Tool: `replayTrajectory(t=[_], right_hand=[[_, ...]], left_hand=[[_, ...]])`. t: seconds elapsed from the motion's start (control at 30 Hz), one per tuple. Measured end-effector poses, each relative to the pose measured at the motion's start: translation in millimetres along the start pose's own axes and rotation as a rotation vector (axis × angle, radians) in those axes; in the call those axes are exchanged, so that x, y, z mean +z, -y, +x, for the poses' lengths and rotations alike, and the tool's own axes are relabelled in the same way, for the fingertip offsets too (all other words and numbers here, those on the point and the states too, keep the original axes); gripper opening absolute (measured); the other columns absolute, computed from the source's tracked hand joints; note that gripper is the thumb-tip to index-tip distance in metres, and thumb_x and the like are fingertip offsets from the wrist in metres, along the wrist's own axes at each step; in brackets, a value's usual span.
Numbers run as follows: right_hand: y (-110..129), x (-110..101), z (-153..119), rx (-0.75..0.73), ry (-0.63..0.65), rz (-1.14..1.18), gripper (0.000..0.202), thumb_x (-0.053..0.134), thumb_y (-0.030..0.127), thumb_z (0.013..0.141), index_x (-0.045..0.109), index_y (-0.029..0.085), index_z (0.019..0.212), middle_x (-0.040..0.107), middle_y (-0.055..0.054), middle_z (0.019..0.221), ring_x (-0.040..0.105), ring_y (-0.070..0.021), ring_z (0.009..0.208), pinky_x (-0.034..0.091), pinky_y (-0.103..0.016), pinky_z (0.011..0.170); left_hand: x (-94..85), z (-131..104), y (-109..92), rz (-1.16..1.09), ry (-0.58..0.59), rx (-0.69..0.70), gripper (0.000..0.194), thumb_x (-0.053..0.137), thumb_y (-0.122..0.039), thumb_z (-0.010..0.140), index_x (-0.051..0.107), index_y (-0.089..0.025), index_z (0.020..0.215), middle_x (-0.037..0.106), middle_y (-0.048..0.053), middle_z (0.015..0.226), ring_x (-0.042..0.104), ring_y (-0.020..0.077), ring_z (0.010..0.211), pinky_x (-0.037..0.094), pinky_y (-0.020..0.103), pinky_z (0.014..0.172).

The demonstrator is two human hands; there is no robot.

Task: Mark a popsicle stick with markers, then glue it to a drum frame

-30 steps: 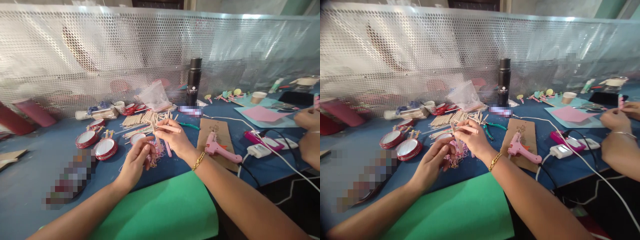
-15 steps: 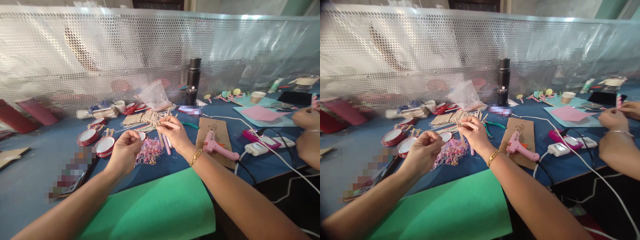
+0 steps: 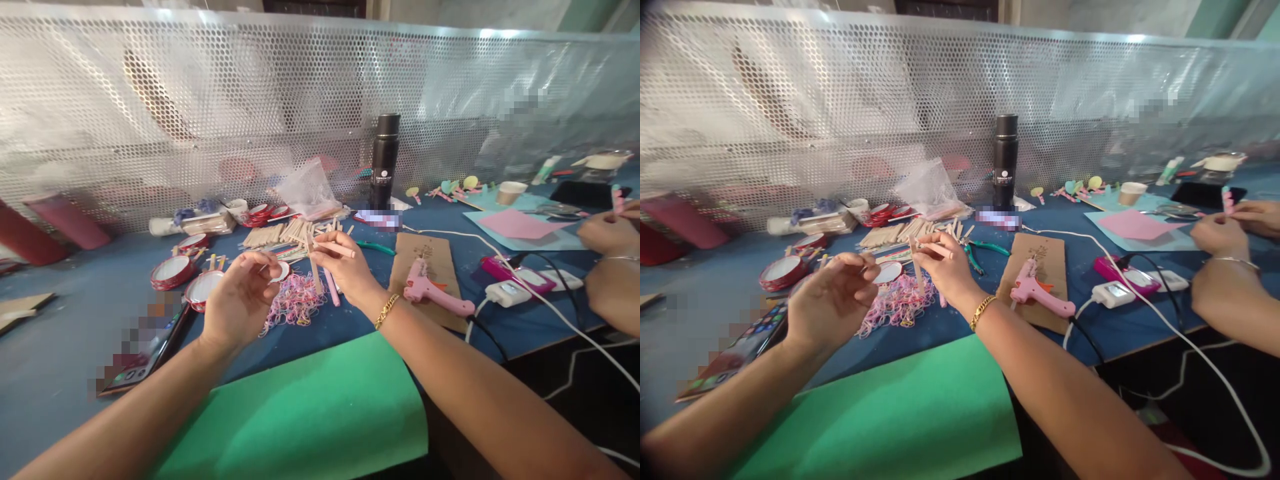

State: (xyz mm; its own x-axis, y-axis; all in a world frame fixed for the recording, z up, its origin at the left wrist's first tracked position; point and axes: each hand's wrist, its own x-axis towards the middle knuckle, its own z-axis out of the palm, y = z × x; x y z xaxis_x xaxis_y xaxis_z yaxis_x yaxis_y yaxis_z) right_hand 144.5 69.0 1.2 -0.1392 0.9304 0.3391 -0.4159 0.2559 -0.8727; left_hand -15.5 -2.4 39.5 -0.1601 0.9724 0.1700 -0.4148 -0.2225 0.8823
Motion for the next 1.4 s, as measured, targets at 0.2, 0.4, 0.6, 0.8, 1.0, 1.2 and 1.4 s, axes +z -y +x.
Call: replayTrajectory(t=[0.2, 0.4, 0.6, 0.8, 1.0, 1.2, 1.4], right_hand=[[1.3, 3.0, -2.4, -0.003, 0.003, -0.036, 0.027, 0.077, 0.022, 0.067, 0.057, 0.024, 0.085, 0.067, 0.002, 0.077, 0.065, -0.0160, 0.075, 0.054, -0.033, 0.076], [2.3, 11.3, -11.6, 0.041, 0.107, -0.049, 0.027, 0.075, 0.024, 0.068, 0.056, 0.024, 0.088, 0.065, 0.003, 0.072, 0.064, -0.0158, 0.068, 0.053, -0.030, 0.065], [7.0, 11.5, -14.5, 0.046, 0.134, -0.039, 0.022, 0.071, 0.039, 0.078, 0.060, 0.024, 0.091, 0.067, 0.002, 0.075, 0.064, -0.0148, 0.068, 0.053, -0.029, 0.065], [19.2, -1.2, -6.7, -0.052, 0.047, -0.060, 0.029, 0.058, 0.046, 0.090, 0.072, 0.020, 0.088, 0.062, 0.001, 0.067, 0.052, -0.0110, 0.058, 0.043, -0.026, 0.057], [30.9, 1.0, -8.0, -0.011, 0.018, -0.110, 0.011, 0.068, 0.031, 0.077, 0.069, 0.021, 0.080, 0.062, 0.002, 0.066, 0.054, -0.0118, 0.062, 0.043, -0.027, 0.060], [25.2, 1.8, -8.3, -0.001, 0.009, -0.102, 0.011, 0.071, 0.031, 0.074, 0.069, 0.021, 0.077, 0.064, 0.001, 0.069, 0.056, -0.0124, 0.064, 0.044, -0.026, 0.061], [20.9, 1.9, -10.9, -0.022, 0.017, -0.149, 0.012, 0.067, 0.025, 0.075, 0.059, 0.020, 0.067, 0.059, 0.004, 0.059, 0.052, -0.0115, 0.055, 0.040, -0.026, 0.055]], left_hand=[[-3.3, -3.6, 14.9, 0.572, 0.033, 0.017, 0.024, 0.070, -0.042, 0.083, 0.070, -0.018, 0.082, 0.053, -0.003, 0.063, 0.040, 0.0091, 0.051, 0.030, 0.020, 0.044], [-6.5, -9.8, 30.9, 0.787, 0.278, -0.079, 0.034, 0.064, -0.053, 0.086, 0.064, -0.019, 0.084, 0.047, -0.006, 0.060, 0.037, 0.0103, 0.051, 0.028, 0.023, 0.047], [-5.1, -15.9, 40.0, 0.663, 0.333, -0.211, 0.037, 0.057, -0.055, 0.088, 0.059, -0.020, 0.075, 0.042, -0.007, 0.052, 0.034, 0.0105, 0.048, 0.025, 0.023, 0.047], [-4.9, -18.9, 35.0, 0.734, 0.322, -0.157, 0.033, 0.055, -0.047, 0.092, 0.065, -0.018, 0.079, 0.048, -0.006, 0.049, 0.039, 0.0110, 0.048, 0.028, 0.024, 0.049], [-3.9, -27.6, 34.7, 0.723, 0.470, -0.323, 0.040, 0.054, -0.051, 0.091, 0.073, -0.018, 0.080, 0.052, -0.004, 0.045, 0.036, 0.0104, 0.042, 0.025, 0.025, 0.045], [-3.1, -18.9, 37.3, 0.798, 0.412, -0.327, 0.040, 0.063, -0.053, 0.082, 0.077, -0.017, 0.074, 0.056, -0.001, 0.055, 0.043, 0.0116, 0.049, 0.030, 0.024, 0.046], [-5.5, -10.5, 38.1, 0.732, 0.291, -0.336, 0.042, 0.065, -0.057, 0.078, 0.072, -0.017, 0.073, 0.054, -0.003, 0.052, 0.037, 0.0090, 0.045, 0.023, 0.021, 0.042]])
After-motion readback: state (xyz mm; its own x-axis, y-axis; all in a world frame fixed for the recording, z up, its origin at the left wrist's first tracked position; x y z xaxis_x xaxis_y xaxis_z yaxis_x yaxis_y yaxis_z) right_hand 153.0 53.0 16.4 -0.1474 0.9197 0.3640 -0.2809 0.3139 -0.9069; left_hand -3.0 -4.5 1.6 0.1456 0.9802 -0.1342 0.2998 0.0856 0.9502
